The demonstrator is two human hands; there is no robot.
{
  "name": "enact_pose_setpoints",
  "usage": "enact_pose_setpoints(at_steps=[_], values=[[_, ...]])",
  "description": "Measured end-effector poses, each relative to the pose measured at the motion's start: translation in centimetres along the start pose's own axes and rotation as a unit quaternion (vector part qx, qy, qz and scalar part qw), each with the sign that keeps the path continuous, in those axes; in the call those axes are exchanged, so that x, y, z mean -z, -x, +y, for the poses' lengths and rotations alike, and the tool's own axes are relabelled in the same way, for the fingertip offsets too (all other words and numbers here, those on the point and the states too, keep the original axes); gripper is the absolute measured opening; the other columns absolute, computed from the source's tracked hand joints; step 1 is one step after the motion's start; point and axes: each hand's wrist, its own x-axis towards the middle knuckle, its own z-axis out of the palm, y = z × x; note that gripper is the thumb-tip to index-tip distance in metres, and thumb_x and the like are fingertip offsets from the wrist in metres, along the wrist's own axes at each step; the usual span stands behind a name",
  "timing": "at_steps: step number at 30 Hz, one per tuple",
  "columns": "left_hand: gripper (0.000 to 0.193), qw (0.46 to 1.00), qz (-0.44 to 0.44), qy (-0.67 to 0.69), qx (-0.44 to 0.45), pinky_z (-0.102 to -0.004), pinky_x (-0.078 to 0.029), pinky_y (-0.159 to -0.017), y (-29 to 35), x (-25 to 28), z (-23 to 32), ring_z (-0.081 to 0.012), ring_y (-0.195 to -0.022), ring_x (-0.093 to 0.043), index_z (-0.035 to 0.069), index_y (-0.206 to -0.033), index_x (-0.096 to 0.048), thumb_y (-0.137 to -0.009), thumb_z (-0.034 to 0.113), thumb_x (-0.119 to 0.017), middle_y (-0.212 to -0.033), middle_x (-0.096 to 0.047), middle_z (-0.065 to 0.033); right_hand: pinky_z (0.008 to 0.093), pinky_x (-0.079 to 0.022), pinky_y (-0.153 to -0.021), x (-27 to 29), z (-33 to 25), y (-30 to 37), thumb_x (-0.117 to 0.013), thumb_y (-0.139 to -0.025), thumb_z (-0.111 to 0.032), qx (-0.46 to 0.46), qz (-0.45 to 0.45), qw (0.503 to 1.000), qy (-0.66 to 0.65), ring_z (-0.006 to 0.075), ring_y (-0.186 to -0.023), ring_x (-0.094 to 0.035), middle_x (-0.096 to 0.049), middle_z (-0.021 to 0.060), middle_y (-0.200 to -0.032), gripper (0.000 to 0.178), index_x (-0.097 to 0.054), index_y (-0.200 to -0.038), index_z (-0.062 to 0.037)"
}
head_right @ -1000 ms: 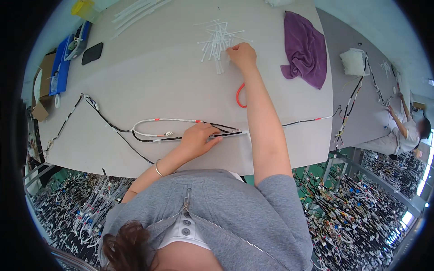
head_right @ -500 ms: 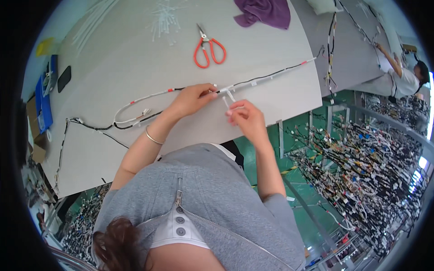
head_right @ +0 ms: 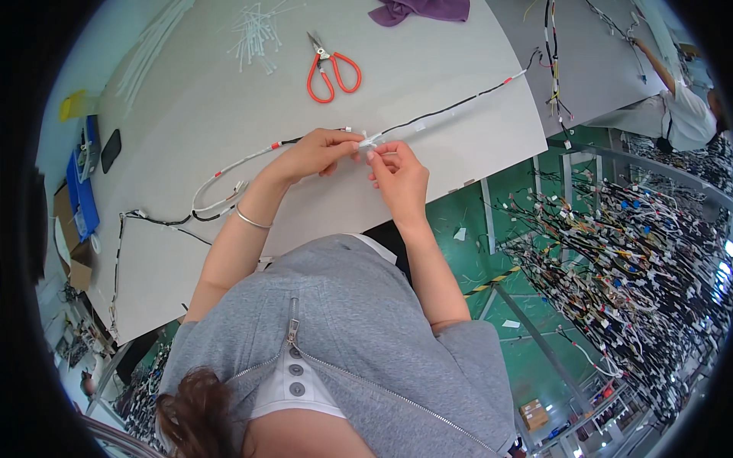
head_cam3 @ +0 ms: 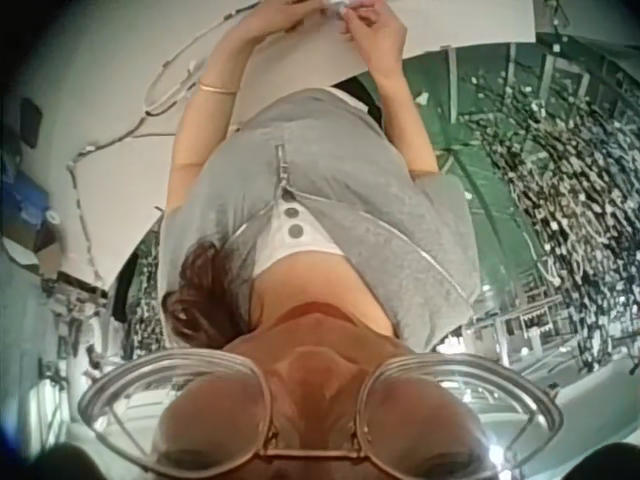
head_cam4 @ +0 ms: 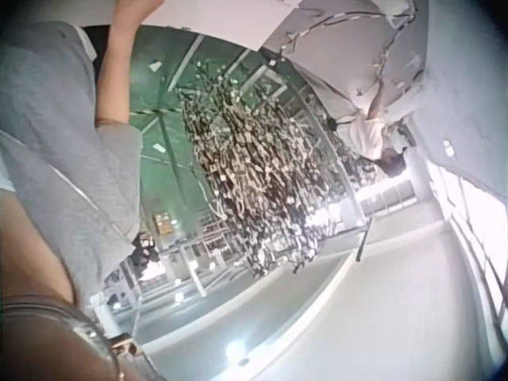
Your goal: The recorder is assembling and organizing wire harnesses at a manual assembly station, including using scissors to trim components.
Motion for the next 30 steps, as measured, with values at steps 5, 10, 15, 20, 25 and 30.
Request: enact_pose_setpoints(at_steps=[5, 10, 15, 20, 25, 30], values=[[0.032, 0.999, 0.022, 0.037, 0.002, -0.0218, -0.043, -0.051, 0.1, -0.1, -0.2, -0.0055, -0.065, -0.057, 0.007, -0.127, -0.066, -0.099, 0.022, -0.059, -0.094, -0.069, 0.001, 0.0244, -0.054, -0.073, 2.0, 1.5, -0.4, -0.068, -0.094, -0.011, 0.027, -0.105, 0.988, -0.11, 0.0109, -0.083, -0.065, -0.071, 0.0067, -0.093, 0.023, -0.065, -0.114, -0.0008], [0.03, 0.995, 0.056, 0.031, -0.078, -0.0219, -0.045, -0.056, -0.4, -0.4, -1.0, -0.0057, -0.068, -0.058, 0.007, -0.121, -0.07, -0.097, 0.025, -0.065, -0.09, -0.069, 0.002, 0.0258, -0.055, -0.079, 2.3, 2.5, -1.1, -0.063, -0.097, -0.009, 0.099, -0.116, 0.983, -0.103, 0.0118, -0.088, -0.064, -0.069, 0.0078, -0.1, 0.024, -0.068, -0.12, -0.0011], [0.034, 0.993, 0.075, 0.041, -0.085, -0.0236, -0.046, -0.057, -0.3, -0.8, -1.0, -0.0075, -0.067, -0.06, 0.006, -0.119, -0.071, -0.093, 0.028, -0.071, -0.086, -0.07, -0.0005, 0.0253, -0.054, -0.078, 1.7, 1.6, -2.0, -0.058, -0.101, -0.011, 0.148, -0.158, 0.972, -0.091, 0.0119, -0.082, -0.063, -0.062, 0.0071, -0.106, 0.028, -0.066, -0.126, -0.0031], [0.033, 0.991, 0.103, 0.036, -0.074, -0.022, -0.045, -0.056, -0.3, -0.6, -0.9, -0.0062, -0.067, -0.059, 0.007, -0.119, -0.072, -0.093, 0.027, -0.072, -0.088, -0.071, 0.0014, 0.0277, -0.057, -0.08, 1.1, 0.6, -2.6, -0.047, -0.106, -0.017, 0.22, -0.152, 0.963, -0.032, 0.0118, -0.088, -0.057, -0.055, 0.0058, -0.101, 0.035, -0.059, -0.135, -0.0021], [0.033, 0.991, 0.101, 0.057, -0.068, -0.0221, -0.045, -0.055, -0.6, -0.3, -1.0, -0.0066, -0.068, -0.061, 0.006, -0.118, -0.072, -0.092, 0.026, -0.072, -0.088, -0.071, 0.0005, 0.0276, -0.056, -0.079, 0.6, 1.0, -2.8, -0.044, -0.107, -0.021, 0.247, -0.17, 0.946, -0.121, 0.0113, -0.085, -0.054, -0.055, 0.0045, -0.096, 0.04, -0.054, -0.141, -0.0023], [0.03, 0.988, 0.119, 0.036, -0.092, -0.0218, -0.048, -0.056, -0.7, -0.8, -1.5, -0.0067, -0.066, -0.062, 0.006, -0.117, -0.073, -0.092, 0.024, -0.072, -0.089, -0.072, -0.001, 0.0222, -0.049, -0.061, 0.3, -0.3, -2.6, -0.057, -0.1, -0.014, 0.115, -0.074, 0.989, -0.056, 0.0062, -0.07, -0.054, -0.06, 0.0017, -0.081, 0.051, -0.043, -0.148, -0.0029]])
